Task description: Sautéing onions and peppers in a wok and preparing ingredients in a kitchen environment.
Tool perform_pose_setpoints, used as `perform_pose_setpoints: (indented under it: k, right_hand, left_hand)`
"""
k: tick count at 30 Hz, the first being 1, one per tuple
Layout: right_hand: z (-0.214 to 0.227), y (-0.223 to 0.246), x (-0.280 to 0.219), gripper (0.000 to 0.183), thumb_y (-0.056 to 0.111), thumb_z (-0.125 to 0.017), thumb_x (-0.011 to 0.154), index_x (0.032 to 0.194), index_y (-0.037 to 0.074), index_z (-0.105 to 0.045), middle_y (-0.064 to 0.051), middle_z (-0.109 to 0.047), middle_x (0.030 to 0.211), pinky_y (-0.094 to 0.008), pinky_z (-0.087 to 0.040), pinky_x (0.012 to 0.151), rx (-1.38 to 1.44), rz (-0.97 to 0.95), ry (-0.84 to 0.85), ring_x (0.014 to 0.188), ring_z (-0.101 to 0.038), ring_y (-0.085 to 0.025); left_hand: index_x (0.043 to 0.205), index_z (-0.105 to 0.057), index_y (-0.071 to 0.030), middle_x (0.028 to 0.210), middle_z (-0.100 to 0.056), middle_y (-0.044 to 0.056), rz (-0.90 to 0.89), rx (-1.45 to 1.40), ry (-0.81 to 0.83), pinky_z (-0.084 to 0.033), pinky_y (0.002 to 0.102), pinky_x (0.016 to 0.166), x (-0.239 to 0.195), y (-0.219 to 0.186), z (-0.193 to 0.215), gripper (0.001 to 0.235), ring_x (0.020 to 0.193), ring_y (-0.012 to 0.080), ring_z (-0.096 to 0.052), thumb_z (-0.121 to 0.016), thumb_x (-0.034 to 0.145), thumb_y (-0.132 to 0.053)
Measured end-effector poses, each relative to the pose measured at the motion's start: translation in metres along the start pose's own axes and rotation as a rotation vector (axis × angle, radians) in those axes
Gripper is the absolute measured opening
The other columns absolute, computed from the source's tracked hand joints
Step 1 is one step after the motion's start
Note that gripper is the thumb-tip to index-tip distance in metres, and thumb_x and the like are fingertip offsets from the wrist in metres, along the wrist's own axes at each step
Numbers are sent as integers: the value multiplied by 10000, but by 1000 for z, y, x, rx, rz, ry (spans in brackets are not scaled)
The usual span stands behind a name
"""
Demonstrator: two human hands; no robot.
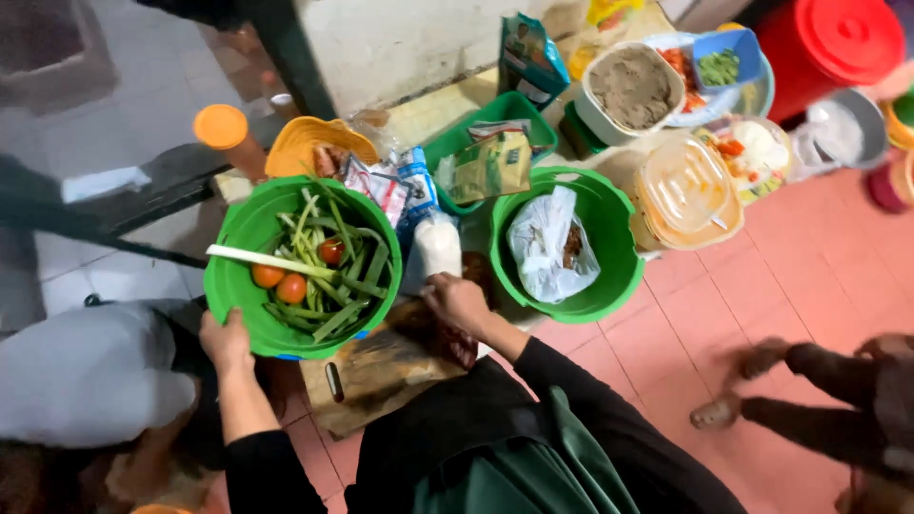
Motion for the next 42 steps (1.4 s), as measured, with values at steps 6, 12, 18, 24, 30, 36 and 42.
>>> perform_pose_setpoints:
  k: [6, 12, 18, 24, 30, 36, 42]
  right_hand:
    - [45, -16, -26, 170, 249, -710, 914, 978, 93, -707, -110, -654, 891, -473, -543, 635, -77, -5, -139, 758, -675, -355]
    - [116, -182, -50, 292, 296, -702, 907, 1145, 128, -696, -132, -672, 1069, -486, -547, 795, -436, -513, -474, 1046, -627, -359]
    - [70, -188, -25, 530, 389, -688, 861, 1326, 142, -628, -178, -669, 1249, -499, -493, 967, -404, -409, -173, 1125, -575, -410]
    - [67, -100, -16, 423, 315, -685, 890, 1257, 105, -698, -123, -704, 1218, -491, -506, 952, -287, -348, -214, 1139, -603, -377]
    - [88, -69, -7, 341, 245, -693, 915, 1216, 86, -705, -155, -682, 1180, -468, -519, 947, -213, -107, -338, 1111, -612, -369]
    - [111, -153, -4, 529, 282, -752, 766, 1242, 55, -703, -223, -651, 1033, -508, -503, 742, -526, -448, -347, 976, -596, -412]
    - [67, -177, -6, 397, 197, -662, 818, 1196, 90, -715, -157, -680, 1060, -487, -541, 845, -535, -366, -255, 984, -646, -362]
  left_hand:
    - [1262, -653, 20, 1166, -703, 114, 170, -229, 200, -564, 373, 773, -22, -4, 4, 242, 944, 211, -681, -690, 1048, -89]
    - [1324, -591, -65, 1210, -685, 74, 341, -455, 261, -644, 425, 717, -47, 5, 0, 322, 982, 202, -726, -666, 1018, -131]
    - [1349, -614, -50, 1219, -685, 110, 397, -438, 230, -632, 424, 736, -31, 32, -5, 332, 981, 251, -712, -674, 1038, -151]
    - [1385, -595, -103, 1231, -695, 76, 578, -549, 236, -623, 448, 734, -39, 56, -20, 442, 1007, 261, -716, -703, 962, -167]
    - [1319, -601, -44, 1185, -683, 117, 547, -577, 150, -551, 415, 638, -62, 72, -23, 468, 942, 307, -694, -715, 870, 25]
    - [1302, -608, -53, 1166, -688, 98, 548, -646, 136, -622, 457, 717, -78, 63, -30, 463, 960, 278, -715, -640, 851, 49]
    - [1317, -603, -16, 1210, -695, 136, 584, -722, 142, -646, 511, 791, -83, 64, -26, 439, 1019, 328, -727, -625, 884, 47]
Point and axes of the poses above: each hand's wrist, its own x-axis towards the middle knuckle, its own z-axis out of the back of the hand, y = z × x, the point moved 8 cm from there along x, towards the middle knuckle
